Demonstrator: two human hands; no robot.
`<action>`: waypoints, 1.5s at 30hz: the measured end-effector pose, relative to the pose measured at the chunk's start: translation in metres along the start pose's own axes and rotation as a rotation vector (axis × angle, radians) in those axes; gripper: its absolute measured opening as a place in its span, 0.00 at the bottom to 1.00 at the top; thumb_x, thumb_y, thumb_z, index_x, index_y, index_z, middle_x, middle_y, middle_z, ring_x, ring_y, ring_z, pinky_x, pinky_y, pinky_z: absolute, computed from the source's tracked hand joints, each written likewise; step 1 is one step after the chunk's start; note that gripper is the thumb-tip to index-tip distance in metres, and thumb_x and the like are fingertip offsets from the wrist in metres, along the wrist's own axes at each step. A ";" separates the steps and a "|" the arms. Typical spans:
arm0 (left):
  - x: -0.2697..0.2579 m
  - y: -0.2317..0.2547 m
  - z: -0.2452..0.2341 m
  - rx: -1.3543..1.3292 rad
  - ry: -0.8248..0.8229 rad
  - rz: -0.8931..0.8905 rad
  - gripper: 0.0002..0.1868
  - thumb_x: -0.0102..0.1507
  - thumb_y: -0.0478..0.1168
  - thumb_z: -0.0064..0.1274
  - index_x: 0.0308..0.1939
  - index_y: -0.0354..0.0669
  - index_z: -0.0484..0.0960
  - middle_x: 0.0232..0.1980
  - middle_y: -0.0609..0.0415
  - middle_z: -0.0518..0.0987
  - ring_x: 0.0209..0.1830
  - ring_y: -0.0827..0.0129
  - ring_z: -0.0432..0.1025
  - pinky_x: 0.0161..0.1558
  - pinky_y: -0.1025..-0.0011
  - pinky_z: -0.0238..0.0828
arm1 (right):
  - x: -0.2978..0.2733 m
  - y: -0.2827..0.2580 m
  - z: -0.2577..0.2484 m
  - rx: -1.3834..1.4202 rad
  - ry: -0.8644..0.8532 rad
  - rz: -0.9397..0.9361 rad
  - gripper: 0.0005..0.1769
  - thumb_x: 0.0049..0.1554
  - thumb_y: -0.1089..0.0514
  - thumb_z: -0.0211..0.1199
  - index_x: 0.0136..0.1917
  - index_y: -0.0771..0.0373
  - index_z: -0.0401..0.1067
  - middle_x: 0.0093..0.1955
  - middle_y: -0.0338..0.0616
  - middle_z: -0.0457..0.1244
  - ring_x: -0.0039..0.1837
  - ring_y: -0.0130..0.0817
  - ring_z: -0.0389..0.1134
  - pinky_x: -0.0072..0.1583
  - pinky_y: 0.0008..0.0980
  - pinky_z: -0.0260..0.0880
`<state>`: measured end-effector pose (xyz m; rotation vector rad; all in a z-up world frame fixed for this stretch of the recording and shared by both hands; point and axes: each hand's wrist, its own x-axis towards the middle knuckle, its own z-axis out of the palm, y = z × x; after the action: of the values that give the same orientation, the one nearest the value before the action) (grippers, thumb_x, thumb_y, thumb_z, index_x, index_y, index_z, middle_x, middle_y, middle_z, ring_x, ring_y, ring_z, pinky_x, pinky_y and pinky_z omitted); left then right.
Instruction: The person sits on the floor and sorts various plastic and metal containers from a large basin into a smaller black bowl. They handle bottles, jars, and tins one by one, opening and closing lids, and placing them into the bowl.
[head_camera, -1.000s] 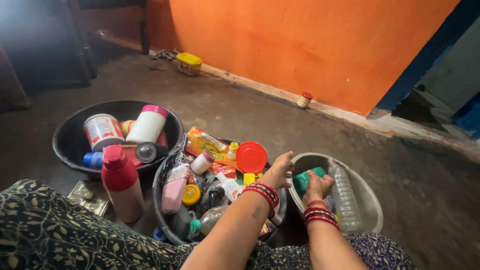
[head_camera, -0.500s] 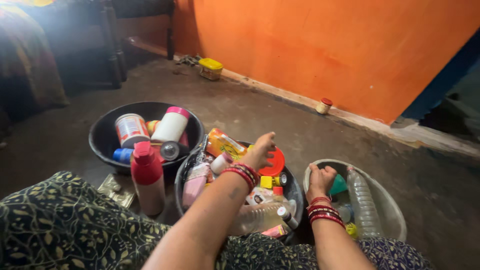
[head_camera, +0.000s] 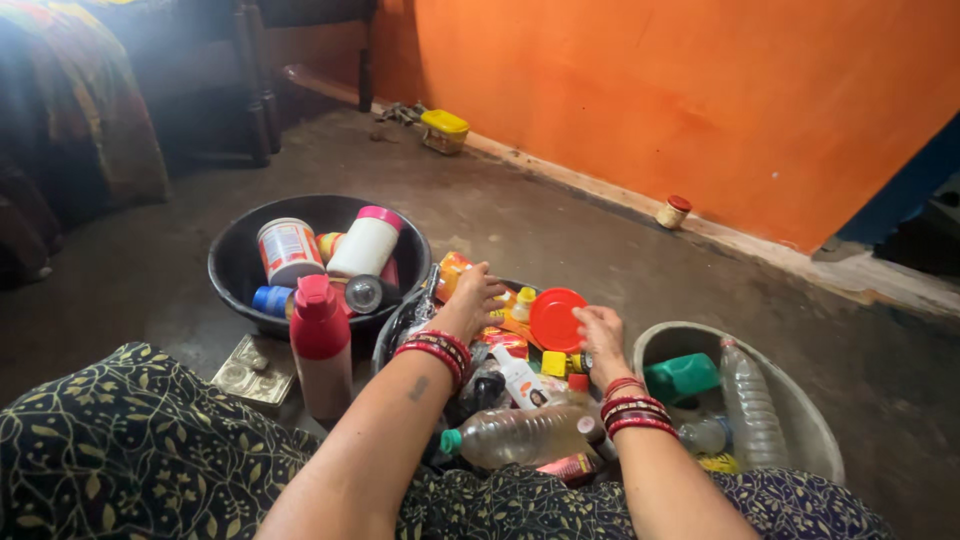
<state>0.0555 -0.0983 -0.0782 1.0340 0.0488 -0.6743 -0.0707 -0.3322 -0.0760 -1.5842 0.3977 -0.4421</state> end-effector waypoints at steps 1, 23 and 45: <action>0.004 0.000 -0.003 -0.005 0.015 -0.001 0.40 0.70 0.62 0.27 0.78 0.39 0.56 0.81 0.45 0.58 0.80 0.44 0.52 0.72 0.37 0.49 | -0.003 -0.005 0.007 -0.064 -0.040 0.023 0.23 0.51 0.51 0.70 0.57 0.63 0.73 0.45 0.40 0.65 0.43 0.27 0.64 0.40 0.29 0.62; 0.054 -0.032 -0.033 -0.104 0.025 0.029 0.14 0.66 0.56 0.40 0.35 0.55 0.71 0.40 0.60 0.74 0.32 0.64 0.63 0.40 0.52 0.61 | -0.049 0.002 0.073 -0.771 -0.700 0.083 0.13 0.46 0.55 0.75 0.41 0.64 0.79 0.37 0.40 0.68 0.39 0.30 0.70 0.41 0.34 0.72; -0.022 -0.017 0.002 0.189 0.077 -0.199 0.31 0.66 0.51 0.46 0.73 0.50 0.65 0.73 0.48 0.64 0.75 0.48 0.57 0.66 0.22 0.53 | 0.013 -0.020 0.062 0.139 -0.188 -0.156 0.11 0.56 0.56 0.70 0.47 0.65 0.76 0.42 0.38 0.68 0.45 0.29 0.69 0.50 0.33 0.70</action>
<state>0.0280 -0.0945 -0.0824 1.2481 0.1586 -0.8310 -0.0282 -0.2841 -0.0579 -1.5116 0.0981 -0.4263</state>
